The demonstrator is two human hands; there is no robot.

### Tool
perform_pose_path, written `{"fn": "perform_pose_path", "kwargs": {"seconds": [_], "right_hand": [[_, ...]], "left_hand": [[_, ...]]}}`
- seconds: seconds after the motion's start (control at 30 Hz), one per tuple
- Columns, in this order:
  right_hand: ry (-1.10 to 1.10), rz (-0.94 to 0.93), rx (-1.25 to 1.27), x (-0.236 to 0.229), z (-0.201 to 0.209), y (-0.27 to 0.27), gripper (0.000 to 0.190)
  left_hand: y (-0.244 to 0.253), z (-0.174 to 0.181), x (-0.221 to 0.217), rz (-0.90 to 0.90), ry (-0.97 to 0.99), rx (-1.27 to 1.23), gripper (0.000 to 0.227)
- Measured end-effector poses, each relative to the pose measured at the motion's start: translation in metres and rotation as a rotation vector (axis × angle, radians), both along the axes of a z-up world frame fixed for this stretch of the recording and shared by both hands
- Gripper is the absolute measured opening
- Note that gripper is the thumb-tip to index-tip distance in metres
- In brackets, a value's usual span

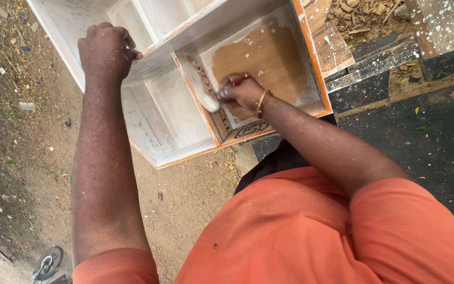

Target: The person applies a white substance, likely paint or primer, to the interior compartments of a wooden shelf unit. They use a brush to coat the surfaces and their fingers to refine the application in the corners, frequently dipping the brush into a white container.

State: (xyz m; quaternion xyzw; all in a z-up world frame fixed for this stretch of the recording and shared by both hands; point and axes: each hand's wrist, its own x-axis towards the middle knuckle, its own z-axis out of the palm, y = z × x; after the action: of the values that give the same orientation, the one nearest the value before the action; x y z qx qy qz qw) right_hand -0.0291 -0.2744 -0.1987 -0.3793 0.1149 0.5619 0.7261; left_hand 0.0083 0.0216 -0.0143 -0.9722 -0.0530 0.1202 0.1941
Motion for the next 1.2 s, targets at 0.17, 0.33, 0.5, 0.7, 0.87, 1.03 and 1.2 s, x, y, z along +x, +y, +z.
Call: {"fn": "perform_pose_path", "kwargs": {"seconds": [0.17,0.33,0.5,0.7,0.87,1.03,1.2], "right_hand": [[-0.23,0.247,0.026,-0.022,-0.008,-0.046,0.014],[0.145,-0.254,0.065,-0.025,0.001,0.006,0.009],[0.16,-0.739,0.11,-0.014,-0.004,0.03,0.013],[0.097,-0.084,-0.044,-0.034,0.008,-0.021,0.01],[-0.096,0.152,-0.104,-0.023,0.016,-0.04,0.009],[-0.153,0.116,-0.067,-0.029,0.024,-0.025,0.012],[-0.153,0.114,-0.252,-0.034,0.036,-0.018,0.007]], "left_hand": [[0.001,-0.006,0.002,0.053,0.03,-0.032,0.031],[0.002,-0.001,-0.003,0.099,0.01,-0.019,0.029],[0.004,-0.006,-0.007,-0.012,0.006,0.011,0.029],[0.01,-0.012,-0.005,-0.028,-0.008,0.011,0.03],[0.015,-0.012,-0.01,-0.069,-0.057,0.021,0.027],[0.013,-0.012,-0.012,-0.046,-0.075,-0.071,0.021],[0.017,-0.01,-0.012,-0.036,-0.038,-0.041,0.025]]}}
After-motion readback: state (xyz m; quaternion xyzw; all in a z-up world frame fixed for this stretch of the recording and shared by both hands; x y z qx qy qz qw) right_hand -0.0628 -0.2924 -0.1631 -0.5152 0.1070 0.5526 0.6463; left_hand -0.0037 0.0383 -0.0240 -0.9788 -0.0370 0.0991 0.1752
